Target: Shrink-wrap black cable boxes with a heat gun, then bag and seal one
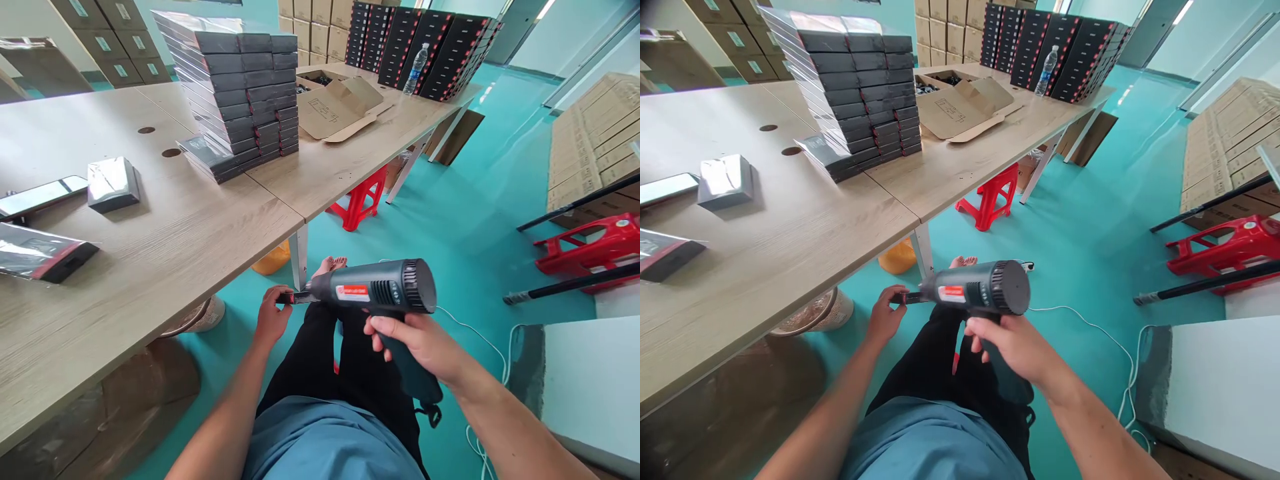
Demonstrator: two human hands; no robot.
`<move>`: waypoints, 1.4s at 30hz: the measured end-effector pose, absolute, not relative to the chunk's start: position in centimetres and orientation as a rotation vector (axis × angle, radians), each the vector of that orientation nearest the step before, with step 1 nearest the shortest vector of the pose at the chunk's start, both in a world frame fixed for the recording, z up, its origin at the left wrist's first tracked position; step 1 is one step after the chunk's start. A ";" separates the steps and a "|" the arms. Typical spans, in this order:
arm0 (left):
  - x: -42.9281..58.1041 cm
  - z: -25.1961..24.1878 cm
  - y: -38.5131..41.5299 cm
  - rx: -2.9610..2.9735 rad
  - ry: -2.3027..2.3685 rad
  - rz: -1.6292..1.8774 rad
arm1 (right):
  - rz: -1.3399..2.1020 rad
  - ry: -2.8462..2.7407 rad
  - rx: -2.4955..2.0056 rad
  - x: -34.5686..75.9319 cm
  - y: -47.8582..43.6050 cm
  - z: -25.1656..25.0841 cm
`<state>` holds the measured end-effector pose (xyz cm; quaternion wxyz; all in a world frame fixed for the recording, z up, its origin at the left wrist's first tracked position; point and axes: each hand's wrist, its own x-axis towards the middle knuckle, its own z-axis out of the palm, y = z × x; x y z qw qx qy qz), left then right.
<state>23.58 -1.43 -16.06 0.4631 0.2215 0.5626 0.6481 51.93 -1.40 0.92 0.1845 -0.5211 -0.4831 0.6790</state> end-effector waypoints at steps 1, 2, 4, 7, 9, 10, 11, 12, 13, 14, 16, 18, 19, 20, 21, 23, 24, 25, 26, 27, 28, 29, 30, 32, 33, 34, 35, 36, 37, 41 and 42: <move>23.5 -16.0 -1.5 0.570 1.394 1.585 | 1.886 -1.337 -1.504 52.2 -1.3 0.8; 23.5 -15.9 -1.5 0.603 1.409 1.573 | 1.883 -1.312 -1.527 52.4 -1.1 0.8; 23.4 -15.7 -1.5 0.703 1.467 1.538 | 1.925 -1.282 -1.515 52.9 -1.0 0.7; 23.3 -15.7 -1.5 0.884 1.557 1.507 | 1.930 -1.268 -1.481 53.2 -1.3 0.5; 23.2 -15.7 -1.5 0.960 1.583 1.498 | 1.925 -1.257 -1.493 53.2 -1.5 0.2; 23.1 -15.8 -1.5 0.976 1.592 1.490 | 1.936 -1.252 -1.494 53.3 -1.5 0.1; 23.1 -15.9 -1.5 0.981 1.603 1.479 | 1.946 -1.250 -1.487 53.3 -1.6 0.0; 23.1 -15.9 -1.5 0.977 1.614 1.468 | 1.945 -1.249 -1.482 53.4 -1.7 -0.1; 23.1 -16.0 -1.5 0.968 1.621 1.462 | 1.929 -1.249 -1.484 53.3 -1.8 -0.3; 23.1 -16.2 -1.5 0.964 1.622 1.460 | 1.909 -1.246 -1.492 53.3 -1.9 -0.3; 23.1 -16.5 -1.5 1.001 1.622 1.463 | 1.910 -1.247 -1.509 52.9 -2.2 -0.4; 23.2 -16.9 -1.4 1.119 1.658 1.434 | 2.004 -1.271 -1.469 52.1 -2.6 -0.3; 23.3 -17.1 -1.3 1.193 1.694 1.405 | 2.044 -1.289 -1.425 51.7 -2.7 -0.3; 23.3 -17.3 -1.3 1.263 1.735 1.372 | 2.051 -1.309 -1.390 51.4 -2.8 -0.2; 23.3 -17.5 -1.2 1.324 1.774 1.338 | 2.021 -1.326 -1.377 51.1 -2.7 -0.2; 23.1 -17.7 -1.2 1.415 1.816 1.294 | 1.915 -1.333 -1.419 51.0 -2.5 0.0; 23.0 -17.7 -1.2 1.442 1.822 1.290 | 1.888 -1.331 -1.454 51.1 -2.4 0.1; 22.9 -17.7 -1.2 1.457 1.822 1.292 | 1.899 -1.327 -1.476 51.2 -2.3 0.2; 22.7 -17.6 -1.2 1.458 1.822 1.299 | 1.944 -1.320 -1.470 51.3 -2.2 0.3; 22.6 -17.5 -1.2 1.437 1.825 1.310 | 2.001 -1.308 -1.436 51.4 -2.2 0.4; 22.4 -17.4 -1.2 1.394 1.831 1.318 | 2.042 -1.287 -1.390 51.5 -2.1 0.4; 22.3 -17.3 -1.2 1.333 1.837 1.322 | 2.047 -1.257 -1.350 51.6 -2.1 0.5; 22.2 -17.1 -1.2 1.262 1.836 1.316 | 2.016 -1.219 -1.335 51.6 -2.0 0.4; 22.1 -16.7 -1.3 1.127 1.812 1.286 | 1.911 -1.137 -1.381 51.8 -1.6 0.2; 22.0 -16.5 -1.4 1.077 1.795 1.274 | 1.875 -1.107 -1.419 51.9 -1.5 0.1; 22.0 -16.4 -1.5 1.044 1.778 1.273 | 1.869 -1.089 -1.446 52.2 -1.4 0.1; 22.0 -16.2 -1.6 1.027 1.759 1.283 | 1.893 -1.083 -1.450 52.4 -1.4 0.1; 22.0 -16.2 -1.6 1.018 1.740 1.300 | 1.939 -1.090 -1.432 52.7 -1.6 0.1; 22.0 -16.2 -1.7 1.010 1.715 1.319 | 1.987 -1.108 -1.404 52.9 -1.8 0.2; 21.9 -16.7 -1.4 0.832 1.593 1.371 | 2.039 -1.189 -1.399 53.2 -2.4 0.2; 21.8 -16.8 -1.3 0.732 1.554 1.389 | 2.020 -1.176 -1.415 53.1 -2.3 0.1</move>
